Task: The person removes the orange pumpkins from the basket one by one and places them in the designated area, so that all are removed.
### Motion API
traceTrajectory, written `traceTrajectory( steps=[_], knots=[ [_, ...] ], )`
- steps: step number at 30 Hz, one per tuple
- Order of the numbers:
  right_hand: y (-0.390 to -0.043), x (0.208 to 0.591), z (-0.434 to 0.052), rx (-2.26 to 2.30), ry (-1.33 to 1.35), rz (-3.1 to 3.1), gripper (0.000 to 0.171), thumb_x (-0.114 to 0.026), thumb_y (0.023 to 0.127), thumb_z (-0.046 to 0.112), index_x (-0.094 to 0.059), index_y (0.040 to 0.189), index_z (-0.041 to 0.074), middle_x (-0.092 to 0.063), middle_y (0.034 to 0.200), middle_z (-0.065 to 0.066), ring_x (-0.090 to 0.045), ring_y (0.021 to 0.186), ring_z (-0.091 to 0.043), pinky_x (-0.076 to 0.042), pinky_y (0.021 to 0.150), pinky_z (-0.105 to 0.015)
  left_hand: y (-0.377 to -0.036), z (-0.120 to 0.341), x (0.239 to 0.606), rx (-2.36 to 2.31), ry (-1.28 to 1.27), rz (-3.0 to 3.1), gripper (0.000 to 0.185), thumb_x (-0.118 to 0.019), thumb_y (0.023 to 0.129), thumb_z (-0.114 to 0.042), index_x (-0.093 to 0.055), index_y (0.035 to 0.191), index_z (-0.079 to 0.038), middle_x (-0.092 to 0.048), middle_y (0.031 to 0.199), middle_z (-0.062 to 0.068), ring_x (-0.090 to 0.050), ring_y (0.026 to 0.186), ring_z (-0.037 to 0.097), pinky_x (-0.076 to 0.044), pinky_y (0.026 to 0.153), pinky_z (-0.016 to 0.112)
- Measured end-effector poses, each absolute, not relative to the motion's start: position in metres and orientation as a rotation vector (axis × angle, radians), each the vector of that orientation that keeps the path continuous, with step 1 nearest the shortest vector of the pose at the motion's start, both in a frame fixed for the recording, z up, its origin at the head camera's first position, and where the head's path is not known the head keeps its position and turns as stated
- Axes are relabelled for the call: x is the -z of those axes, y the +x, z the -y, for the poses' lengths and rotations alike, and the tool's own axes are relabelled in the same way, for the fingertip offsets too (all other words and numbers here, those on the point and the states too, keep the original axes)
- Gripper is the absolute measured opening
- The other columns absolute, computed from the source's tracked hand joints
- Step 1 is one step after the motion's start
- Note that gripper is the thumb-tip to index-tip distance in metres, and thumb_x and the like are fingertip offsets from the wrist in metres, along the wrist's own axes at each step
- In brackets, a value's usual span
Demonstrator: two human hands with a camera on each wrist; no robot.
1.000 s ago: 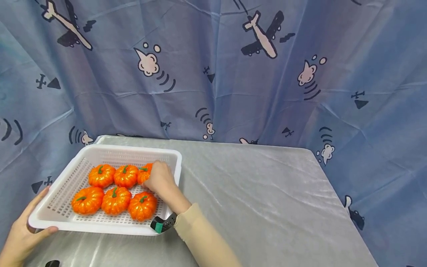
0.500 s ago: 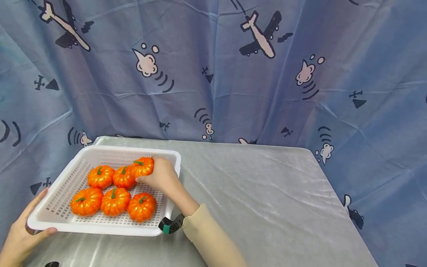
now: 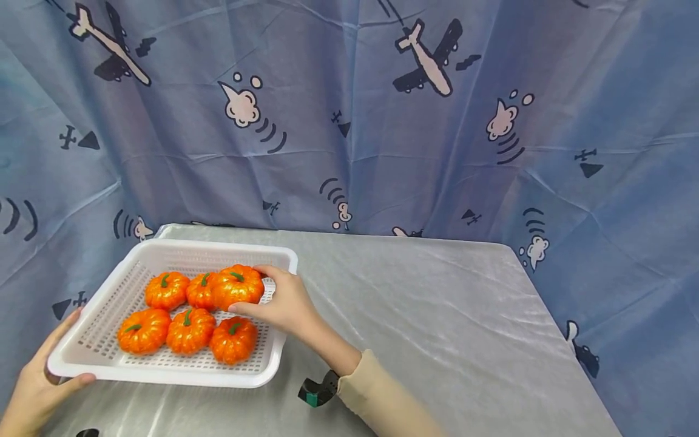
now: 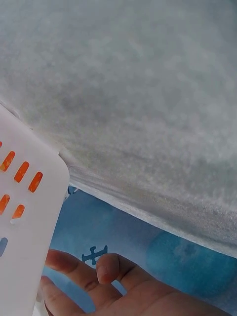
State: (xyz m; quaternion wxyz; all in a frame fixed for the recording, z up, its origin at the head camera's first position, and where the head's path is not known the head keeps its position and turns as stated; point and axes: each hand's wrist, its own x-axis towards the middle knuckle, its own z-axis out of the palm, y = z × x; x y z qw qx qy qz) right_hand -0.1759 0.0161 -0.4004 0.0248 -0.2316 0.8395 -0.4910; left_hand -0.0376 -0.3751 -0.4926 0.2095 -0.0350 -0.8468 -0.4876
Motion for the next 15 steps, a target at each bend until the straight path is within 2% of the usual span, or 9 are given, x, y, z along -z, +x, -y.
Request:
traceTrajectory(
  steps=[2,3,7,11,15],
  knots=[
    [-0.171,0.401,-0.023,1.516,-0.756,-2.578,0.072,-0.095,0.077,0.038,-0.069,0.139,0.013,-0.073,0.129,-0.001,-0.063,0.08,-0.022,-0.05,0.064,-0.023,-0.038,0.376,0.493,1.356,-0.089,2.364,0.121,-0.083,0.067,0.024,-0.028,0.169,-0.011,-0.037,0.164,-0.022,-0.049,0.124,-0.013,-0.037,0.094,0.002],
    [-0.169,0.402,-0.027,1.515,-0.776,-2.58,0.073,-0.095,0.077,0.038,-0.068,0.14,0.013,-0.073,0.129,-0.001,-0.059,0.074,-0.021,-0.046,0.06,-0.022,-0.037,0.376,0.494,1.353,-0.088,2.367,0.121,-0.083,0.067,0.024,-0.028,0.169,-0.012,-0.036,0.165,-0.022,-0.048,0.124,-0.013,-0.037,0.094,0.002],
    [-0.16,0.406,-0.041,1.522,-0.796,-2.621,0.074,-0.096,0.076,0.038,-0.068,0.141,0.016,-0.071,0.129,0.0,-0.038,0.056,-0.011,-0.034,0.052,-0.02,-0.037,0.377,0.495,1.331,-0.074,2.391,0.121,-0.083,0.07,0.022,-0.026,0.17,-0.014,-0.034,0.165,-0.022,-0.046,0.123,-0.015,-0.036,0.093,0.0],
    [-0.158,0.408,-0.056,1.575,-0.762,-2.616,0.076,-0.097,0.076,0.036,-0.066,0.143,0.016,-0.07,0.128,-0.003,-0.03,0.048,-0.003,-0.03,0.048,-0.02,-0.038,0.377,0.496,1.334,-0.052,2.406,0.12,-0.083,0.072,0.02,-0.024,0.17,-0.015,-0.034,0.165,-0.023,-0.045,0.122,-0.016,-0.036,0.092,0.0],
    [-0.164,0.409,-0.069,1.672,-0.703,-2.58,0.075,-0.097,0.077,0.029,-0.065,0.143,0.013,-0.069,0.132,-0.008,-0.029,0.044,-0.002,-0.028,0.045,-0.021,-0.038,0.376,0.495,1.339,-0.052,2.398,0.119,-0.084,0.072,0.019,-0.025,0.17,-0.015,-0.035,0.163,-0.024,-0.047,0.121,-0.015,-0.037,0.091,0.0]
  ],
)
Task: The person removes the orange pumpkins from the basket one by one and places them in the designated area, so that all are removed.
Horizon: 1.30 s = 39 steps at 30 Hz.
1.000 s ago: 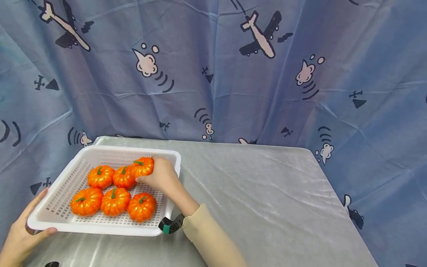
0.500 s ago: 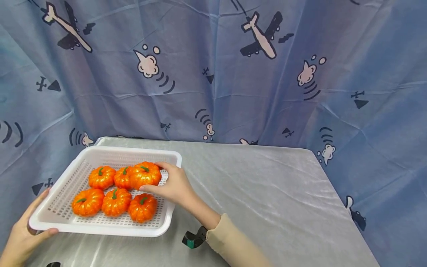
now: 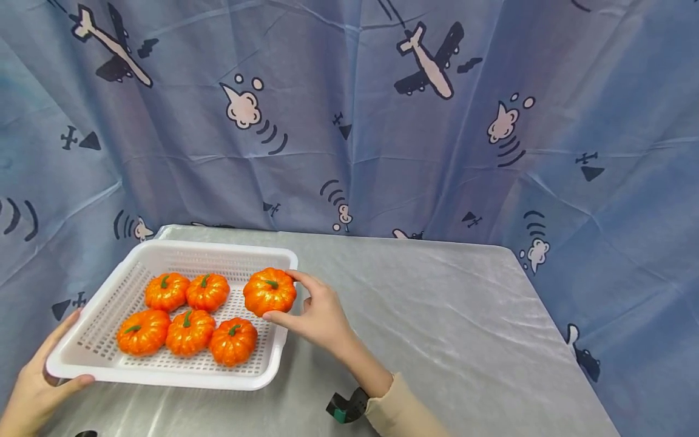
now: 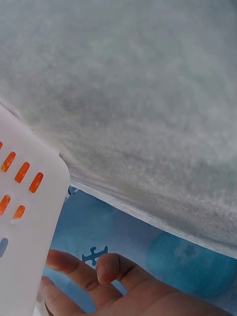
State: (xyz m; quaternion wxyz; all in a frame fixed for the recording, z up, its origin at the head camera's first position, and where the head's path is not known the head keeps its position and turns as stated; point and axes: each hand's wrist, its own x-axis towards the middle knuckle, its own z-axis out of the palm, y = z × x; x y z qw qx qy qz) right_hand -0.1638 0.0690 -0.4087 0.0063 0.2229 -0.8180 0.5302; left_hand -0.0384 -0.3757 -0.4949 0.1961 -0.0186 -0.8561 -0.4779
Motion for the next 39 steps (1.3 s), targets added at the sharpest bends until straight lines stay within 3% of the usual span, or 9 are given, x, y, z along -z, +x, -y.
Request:
traceTrajectory(
  steps=[9,20,25,29,31,33,36,39],
  knots=[
    [-0.182,0.404,-0.102,-1.65,0.614,2.51,0.074,-0.096,0.079,0.022,-0.064,0.145,0.011,-0.067,0.136,-0.009,-0.031,0.043,-0.006,-0.028,0.044,-0.022,-0.04,0.369,0.495,1.455,-0.137,2.294,0.12,-0.085,0.064,0.023,-0.03,0.167,-0.006,-0.041,0.163,-0.02,-0.053,0.122,-0.009,-0.04,0.095,0.003],
    [-0.215,0.412,-0.137,-1.462,0.405,2.509,0.075,-0.096,0.079,0.032,-0.065,0.144,0.014,-0.068,0.136,-0.008,-0.032,0.04,-0.009,-0.031,0.043,-0.023,-0.038,0.374,0.493,1.325,-0.089,2.358,0.124,-0.084,0.063,0.025,-0.029,0.168,-0.009,-0.038,0.161,-0.023,-0.051,0.12,-0.012,-0.039,0.093,0.001],
    [-0.228,0.426,-0.146,-1.362,0.306,2.524,0.076,-0.095,0.079,0.038,-0.065,0.143,0.01,-0.069,0.134,-0.011,-0.032,0.042,-0.01,-0.032,0.045,-0.023,-0.038,0.374,0.493,1.303,-0.072,2.366,0.125,-0.085,0.063,0.024,-0.03,0.168,-0.011,-0.039,0.158,-0.026,-0.05,0.118,-0.013,-0.038,0.092,0.0],
    [-0.238,0.441,-0.153,-1.3,0.2,2.556,0.078,-0.093,0.081,0.043,-0.064,0.143,0.007,-0.069,0.135,-0.014,-0.04,0.046,-0.02,-0.042,0.05,-0.03,-0.038,0.374,0.493,1.301,-0.08,2.361,0.124,-0.086,0.061,0.024,-0.031,0.168,-0.01,-0.04,0.16,-0.025,-0.051,0.119,-0.013,-0.039,0.092,0.0],
    [-0.244,0.451,-0.157,-1.269,0.156,2.562,0.079,-0.092,0.081,0.043,-0.064,0.144,0.004,-0.068,0.137,-0.016,-0.06,0.063,-0.028,-0.056,0.065,-0.038,-0.039,0.373,0.493,1.303,-0.088,2.356,0.124,-0.085,0.061,0.025,-0.031,0.168,-0.009,-0.04,0.161,-0.024,-0.051,0.12,-0.013,-0.039,0.093,0.001],
    [-0.25,0.46,-0.162,-1.253,0.127,2.554,0.08,-0.092,0.081,0.041,-0.063,0.143,0.001,-0.067,0.14,-0.019,-0.07,0.093,-0.035,-0.058,0.087,-0.049,-0.04,0.372,0.493,1.307,-0.095,2.353,0.124,-0.085,0.061,0.026,-0.031,0.168,-0.008,-0.039,0.162,-0.023,-0.051,0.121,-0.012,-0.039,0.094,0.001],
    [-0.257,0.474,-0.169,-1.246,0.113,2.535,0.081,-0.093,0.08,0.038,-0.063,0.142,-0.003,-0.066,0.14,-0.023,-0.061,0.13,-0.039,-0.047,0.11,-0.058,-0.039,0.372,0.493,1.32,-0.098,2.351,0.123,-0.084,0.063,0.026,-0.03,0.168,-0.009,-0.038,0.165,-0.02,-0.048,0.124,-0.012,-0.037,0.095,0.001],
    [-0.262,0.488,-0.173,-1.252,0.123,2.523,0.081,-0.093,0.08,0.038,-0.063,0.141,-0.005,-0.066,0.138,-0.025,-0.06,0.132,-0.042,-0.045,0.112,-0.059,-0.038,0.372,0.492,1.311,-0.084,2.365,0.123,-0.083,0.065,0.025,-0.028,0.169,-0.012,-0.034,0.168,-0.018,-0.044,0.128,-0.012,-0.035,0.096,0.002]
  ],
)
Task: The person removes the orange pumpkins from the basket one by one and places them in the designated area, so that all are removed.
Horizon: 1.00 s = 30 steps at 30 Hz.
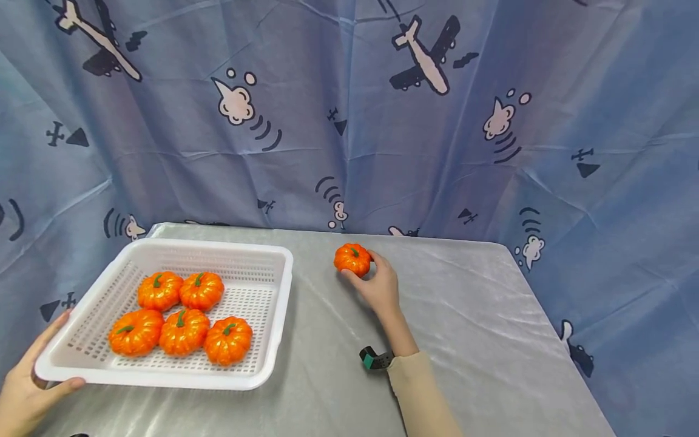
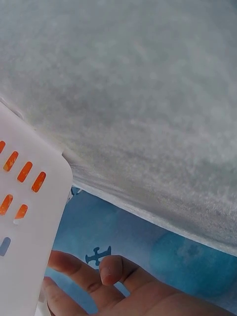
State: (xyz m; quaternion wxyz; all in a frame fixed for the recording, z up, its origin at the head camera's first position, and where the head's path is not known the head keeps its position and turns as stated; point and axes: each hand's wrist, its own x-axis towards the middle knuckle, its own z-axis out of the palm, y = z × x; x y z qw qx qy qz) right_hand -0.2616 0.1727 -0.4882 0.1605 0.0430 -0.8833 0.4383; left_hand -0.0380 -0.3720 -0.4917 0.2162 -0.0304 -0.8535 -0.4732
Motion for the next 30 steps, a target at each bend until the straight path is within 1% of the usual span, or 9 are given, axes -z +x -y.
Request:
traceTrajectory(
  steps=[5,11,15,17,22,30],
  knots=[
    [-0.267,0.51,-0.175,-1.236,0.149,2.522,0.082,-0.091,0.081,0.039,-0.061,0.142,-0.007,-0.064,0.141,-0.027,-0.059,0.133,-0.044,-0.044,0.113,-0.06,-0.036,0.372,0.491,1.287,-0.047,2.401,0.121,-0.084,0.071,0.021,-0.026,0.17,-0.017,-0.03,0.169,-0.02,-0.04,0.128,-0.015,-0.033,0.097,0.0],
    [-0.271,0.525,-0.18,-1.222,0.133,2.536,0.083,-0.092,0.082,0.038,-0.059,0.146,-0.004,-0.061,0.146,-0.026,-0.058,0.135,-0.044,-0.046,0.112,-0.06,-0.037,0.372,0.494,1.292,-0.049,2.399,0.121,-0.084,0.072,0.021,-0.025,0.17,-0.017,-0.03,0.168,-0.021,-0.04,0.128,-0.016,-0.032,0.1,0.0],
    [-0.271,0.525,-0.181,-1.224,0.147,2.548,0.085,-0.091,0.083,0.04,-0.058,0.149,-0.002,-0.06,0.147,-0.027,-0.058,0.135,-0.044,-0.046,0.112,-0.059,-0.038,0.372,0.495,1.298,-0.068,2.387,0.121,-0.084,0.071,0.021,-0.026,0.17,-0.016,-0.03,0.168,-0.022,-0.04,0.129,-0.016,-0.031,0.101,0.0],
    [-0.272,0.525,-0.181,-1.222,0.148,2.555,0.085,-0.09,0.084,0.04,-0.057,0.15,-0.002,-0.06,0.147,-0.027,-0.057,0.135,-0.044,-0.046,0.113,-0.058,-0.038,0.373,0.494,1.302,-0.082,2.376,0.121,-0.084,0.069,0.022,-0.026,0.17,-0.014,-0.032,0.167,-0.021,-0.041,0.128,-0.015,-0.033,0.1,0.001],
    [-0.272,0.522,-0.18,-1.227,0.128,2.577,0.089,-0.087,0.086,0.041,-0.051,0.154,-0.003,-0.056,0.153,-0.024,-0.055,0.139,-0.042,-0.043,0.116,-0.057,-0.039,0.374,0.494,1.315,-0.087,2.364,0.122,-0.082,0.067,0.024,-0.027,0.17,-0.013,-0.034,0.165,-0.022,-0.045,0.123,-0.015,-0.035,0.094,0.001],
    [-0.267,0.52,-0.178,-1.213,0.099,2.622,0.093,-0.086,0.086,0.044,-0.046,0.157,-0.002,-0.055,0.153,-0.023,-0.051,0.143,-0.041,-0.037,0.121,-0.057,-0.037,0.373,0.494,1.312,-0.097,2.369,0.122,-0.082,0.068,0.023,-0.026,0.17,-0.013,-0.033,0.166,-0.021,-0.044,0.123,-0.015,-0.034,0.094,0.002]
  ],
)
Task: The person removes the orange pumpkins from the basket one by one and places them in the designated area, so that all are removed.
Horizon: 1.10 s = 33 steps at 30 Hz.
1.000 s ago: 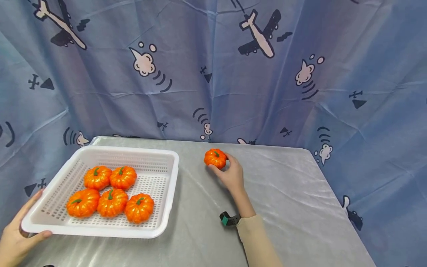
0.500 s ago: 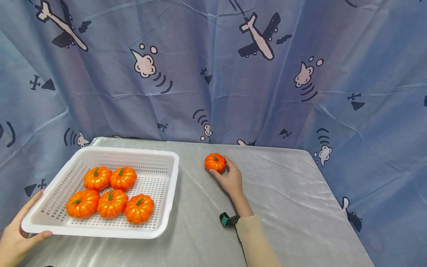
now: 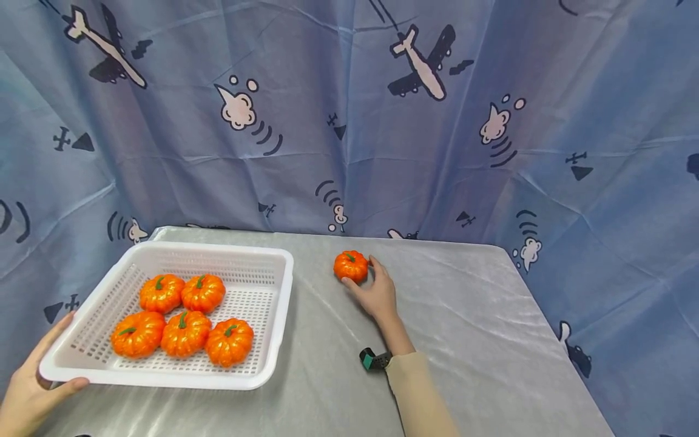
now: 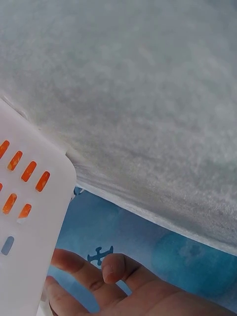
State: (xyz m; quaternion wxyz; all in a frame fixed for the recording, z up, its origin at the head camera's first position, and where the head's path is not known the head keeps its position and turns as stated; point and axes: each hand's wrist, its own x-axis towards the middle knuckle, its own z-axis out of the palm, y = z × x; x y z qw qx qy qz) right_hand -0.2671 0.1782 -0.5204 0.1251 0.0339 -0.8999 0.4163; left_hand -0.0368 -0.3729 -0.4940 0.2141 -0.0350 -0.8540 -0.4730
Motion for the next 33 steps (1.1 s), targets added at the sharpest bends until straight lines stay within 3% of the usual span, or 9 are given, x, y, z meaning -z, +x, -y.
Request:
traceTrajectory(
  steps=[5,9,13,17,20,25,27,29,33],
  knots=[
    [-0.266,0.513,-0.178,-1.22,0.114,2.598,0.092,-0.087,0.086,0.042,-0.046,0.156,-0.002,-0.055,0.152,-0.024,-0.05,0.143,-0.043,-0.039,0.118,-0.059,-0.037,0.372,0.493,1.32,-0.104,2.357,0.122,-0.082,0.067,0.024,-0.027,0.169,-0.012,-0.034,0.165,-0.022,-0.046,0.123,-0.015,-0.035,0.094,0.002],
    [-0.265,0.502,-0.177,-1.234,0.148,2.533,0.088,-0.088,0.085,0.038,-0.049,0.154,-0.001,-0.058,0.15,-0.021,-0.054,0.138,-0.044,-0.05,0.106,-0.059,-0.038,0.371,0.492,1.33,-0.105,2.35,0.122,-0.082,0.066,0.024,-0.027,0.169,-0.011,-0.035,0.165,-0.021,-0.046,0.124,-0.014,-0.035,0.095,0.003],
    [-0.261,0.487,-0.172,-1.201,0.186,2.525,0.084,-0.086,0.087,0.038,-0.05,0.155,0.003,-0.058,0.151,-0.015,-0.065,0.106,-0.043,-0.057,0.079,-0.048,-0.038,0.371,0.493,1.333,-0.095,2.354,0.122,-0.082,0.067,0.023,-0.027,0.17,-0.012,-0.035,0.166,-0.02,-0.045,0.125,-0.013,-0.034,0.095,0.003],
    [-0.254,0.467,-0.16,-1.249,0.227,2.508,0.083,-0.088,0.086,0.035,-0.052,0.155,0.008,-0.058,0.152,-0.011,-0.063,0.105,-0.034,-0.055,0.074,-0.042,-0.038,0.372,0.493,1.332,-0.094,2.355,0.121,-0.082,0.068,0.023,-0.027,0.169,-0.012,-0.034,0.167,-0.019,-0.044,0.127,-0.012,-0.035,0.096,0.003],
    [-0.251,0.454,-0.148,-1.313,0.272,2.49,0.082,-0.09,0.084,0.033,-0.053,0.153,0.008,-0.058,0.151,-0.01,-0.058,0.126,-0.031,-0.058,0.086,-0.047,-0.038,0.373,0.493,1.333,-0.104,2.349,0.121,-0.082,0.067,0.024,-0.027,0.169,-0.012,-0.034,0.167,-0.018,-0.044,0.128,-0.012,-0.035,0.096,0.003],
    [-0.252,0.441,-0.129,-1.324,0.38,2.486,0.081,-0.09,0.084,0.034,-0.054,0.152,0.008,-0.058,0.152,-0.011,-0.059,0.121,-0.036,-0.056,0.099,-0.052,-0.038,0.373,0.493,1.333,-0.126,2.336,0.122,-0.082,0.064,0.025,-0.028,0.169,-0.009,-0.036,0.166,-0.018,-0.046,0.126,-0.011,-0.036,0.096,0.004],
    [-0.253,0.438,-0.122,-1.308,0.427,2.483,0.081,-0.09,0.084,0.034,-0.054,0.152,0.008,-0.058,0.152,-0.011,-0.062,0.113,-0.035,-0.056,0.095,-0.051,-0.039,0.372,0.493,1.332,-0.129,2.334,0.123,-0.082,0.063,0.026,-0.028,0.168,-0.008,-0.036,0.166,-0.017,-0.047,0.126,-0.012,-0.036,0.095,0.004],
    [-0.253,0.435,-0.115,-1.279,0.476,2.482,0.082,-0.09,0.084,0.034,-0.055,0.152,0.008,-0.059,0.151,-0.012,-0.064,0.092,-0.03,-0.056,0.083,-0.045,-0.039,0.371,0.493,1.332,-0.122,2.334,0.122,-0.082,0.064,0.025,-0.028,0.169,-0.009,-0.036,0.166,-0.018,-0.047,0.125,-0.012,-0.036,0.095,0.003],
    [-0.252,0.431,-0.099,-1.254,0.555,2.495,0.083,-0.09,0.083,0.037,-0.055,0.152,0.009,-0.058,0.151,-0.01,-0.044,0.055,-0.011,-0.046,0.061,-0.028,-0.039,0.371,0.493,1.336,-0.101,2.338,0.122,-0.083,0.065,0.024,-0.028,0.169,-0.01,-0.038,0.164,-0.02,-0.048,0.124,-0.013,-0.036,0.095,0.003]
  ],
)
